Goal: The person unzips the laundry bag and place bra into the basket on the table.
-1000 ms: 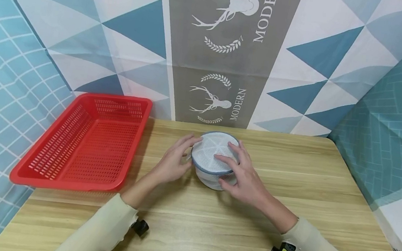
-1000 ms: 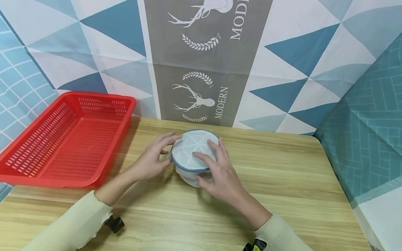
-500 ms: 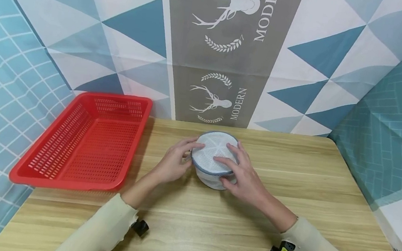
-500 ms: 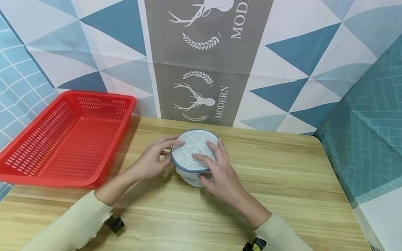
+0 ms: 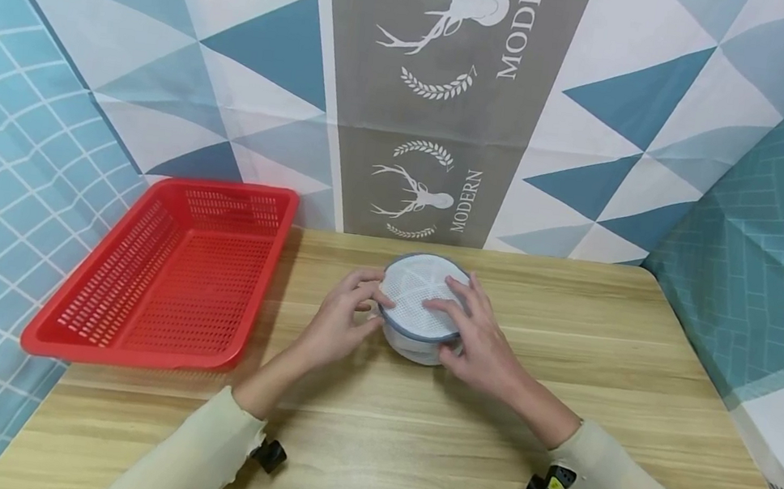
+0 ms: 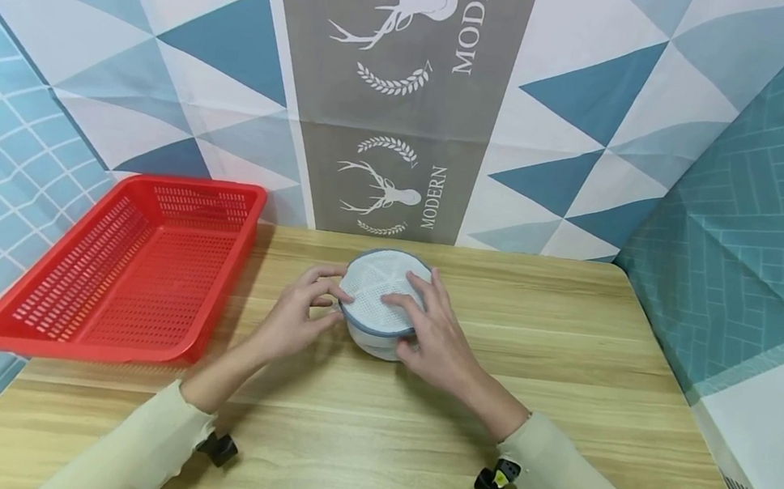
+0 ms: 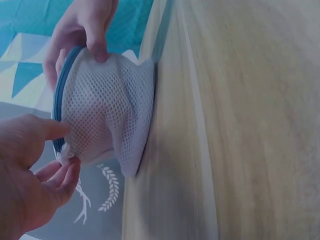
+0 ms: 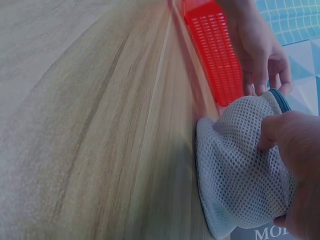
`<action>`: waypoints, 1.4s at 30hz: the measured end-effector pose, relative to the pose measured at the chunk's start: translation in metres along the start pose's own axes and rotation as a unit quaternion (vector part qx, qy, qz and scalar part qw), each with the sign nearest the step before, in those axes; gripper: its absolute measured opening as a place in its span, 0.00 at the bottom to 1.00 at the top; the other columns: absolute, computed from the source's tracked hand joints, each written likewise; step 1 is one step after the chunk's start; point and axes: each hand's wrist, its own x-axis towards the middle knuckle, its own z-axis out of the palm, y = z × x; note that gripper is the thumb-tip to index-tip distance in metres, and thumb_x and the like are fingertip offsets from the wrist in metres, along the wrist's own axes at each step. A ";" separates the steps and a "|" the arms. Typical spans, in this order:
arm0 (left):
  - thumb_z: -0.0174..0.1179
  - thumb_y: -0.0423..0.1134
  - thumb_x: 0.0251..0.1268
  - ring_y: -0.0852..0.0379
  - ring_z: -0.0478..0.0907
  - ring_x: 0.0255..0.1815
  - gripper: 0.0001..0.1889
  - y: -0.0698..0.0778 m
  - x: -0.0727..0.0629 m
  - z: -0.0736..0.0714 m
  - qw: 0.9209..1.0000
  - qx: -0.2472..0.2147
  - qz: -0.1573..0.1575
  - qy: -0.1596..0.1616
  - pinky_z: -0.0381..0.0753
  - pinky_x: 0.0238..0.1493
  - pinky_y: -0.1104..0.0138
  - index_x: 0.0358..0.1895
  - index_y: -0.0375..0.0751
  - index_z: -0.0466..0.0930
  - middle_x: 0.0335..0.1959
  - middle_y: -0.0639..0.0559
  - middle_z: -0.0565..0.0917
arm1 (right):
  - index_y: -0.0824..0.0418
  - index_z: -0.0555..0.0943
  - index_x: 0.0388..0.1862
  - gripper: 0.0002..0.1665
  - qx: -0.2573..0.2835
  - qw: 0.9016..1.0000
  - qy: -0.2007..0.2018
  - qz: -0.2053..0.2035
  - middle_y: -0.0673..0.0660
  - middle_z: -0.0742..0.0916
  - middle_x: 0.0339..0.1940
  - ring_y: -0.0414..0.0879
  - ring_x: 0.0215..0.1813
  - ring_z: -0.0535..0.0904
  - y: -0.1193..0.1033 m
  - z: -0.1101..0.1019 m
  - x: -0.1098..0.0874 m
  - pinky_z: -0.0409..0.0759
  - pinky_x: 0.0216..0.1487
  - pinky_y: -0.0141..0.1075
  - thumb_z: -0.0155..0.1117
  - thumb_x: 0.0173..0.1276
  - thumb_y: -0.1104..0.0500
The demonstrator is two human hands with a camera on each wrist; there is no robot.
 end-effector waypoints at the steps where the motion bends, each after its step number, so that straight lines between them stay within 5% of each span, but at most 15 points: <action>1: 0.71 0.22 0.70 0.34 0.78 0.81 0.13 0.001 -0.001 0.000 1.000 0.000 -0.002 0.001 0.92 0.68 0.48 0.53 0.38 0.89 0.80 0.36 0.77 | 0.51 0.83 0.72 0.41 0.000 1.000 -0.001 0.002 0.69 0.70 0.90 0.82 0.94 0.50 0.000 0.000 0.000 0.60 0.84 0.82 0.75 0.58 0.71; 11: 0.64 0.18 0.70 0.34 0.86 0.73 0.26 0.004 0.004 -0.003 1.000 0.013 -0.024 0.000 0.90 0.70 0.43 0.69 0.39 0.83 0.81 0.36 0.75 | 0.52 0.82 0.74 0.42 -0.007 1.000 0.005 -0.017 0.71 0.70 0.89 0.82 0.93 0.51 -0.002 -0.003 0.000 0.54 0.87 0.83 0.77 0.58 0.67; 21: 0.56 0.13 0.67 0.31 0.74 0.85 0.38 -0.010 0.018 -0.006 0.999 0.029 -0.014 -0.012 0.90 0.70 0.44 0.80 0.42 0.78 0.89 0.34 0.67 | 0.54 0.83 0.75 0.41 -0.028 0.998 0.033 -0.038 0.75 0.71 0.87 0.83 0.92 0.54 -0.006 -0.001 -0.002 0.56 0.87 0.82 0.84 0.60 0.62; 24: 0.58 0.13 0.68 0.30 0.73 0.86 0.37 -0.014 0.021 -0.005 1.000 0.022 -0.002 -0.021 0.90 0.69 0.47 0.80 0.40 0.77 0.90 0.32 0.66 | 0.54 0.83 0.74 0.40 -0.031 0.998 0.033 -0.042 0.76 0.71 0.86 0.84 0.91 0.56 -0.006 0.001 -0.002 0.60 0.86 0.80 0.84 0.61 0.64; 31: 0.61 0.15 0.70 0.32 0.89 0.69 0.34 -0.018 0.022 -0.001 0.999 0.013 0.016 -0.026 0.92 0.67 0.52 0.78 0.38 0.80 0.86 0.31 0.72 | 0.53 0.84 0.74 0.41 -0.034 0.999 0.018 -0.027 0.73 0.72 0.87 0.83 0.91 0.57 -0.006 0.002 -0.003 0.65 0.85 0.77 0.84 0.62 0.69; 42: 0.61 0.14 0.69 0.34 0.88 0.69 0.33 -0.011 0.018 0.000 1.000 0.009 -0.014 -0.012 0.91 0.70 0.53 0.76 0.38 0.83 0.84 0.33 0.73 | 0.52 0.84 0.74 0.42 -0.028 0.999 0.008 -0.025 0.72 0.72 0.87 0.82 0.92 0.57 -0.002 0.002 -0.001 0.66 0.85 0.76 0.83 0.61 0.71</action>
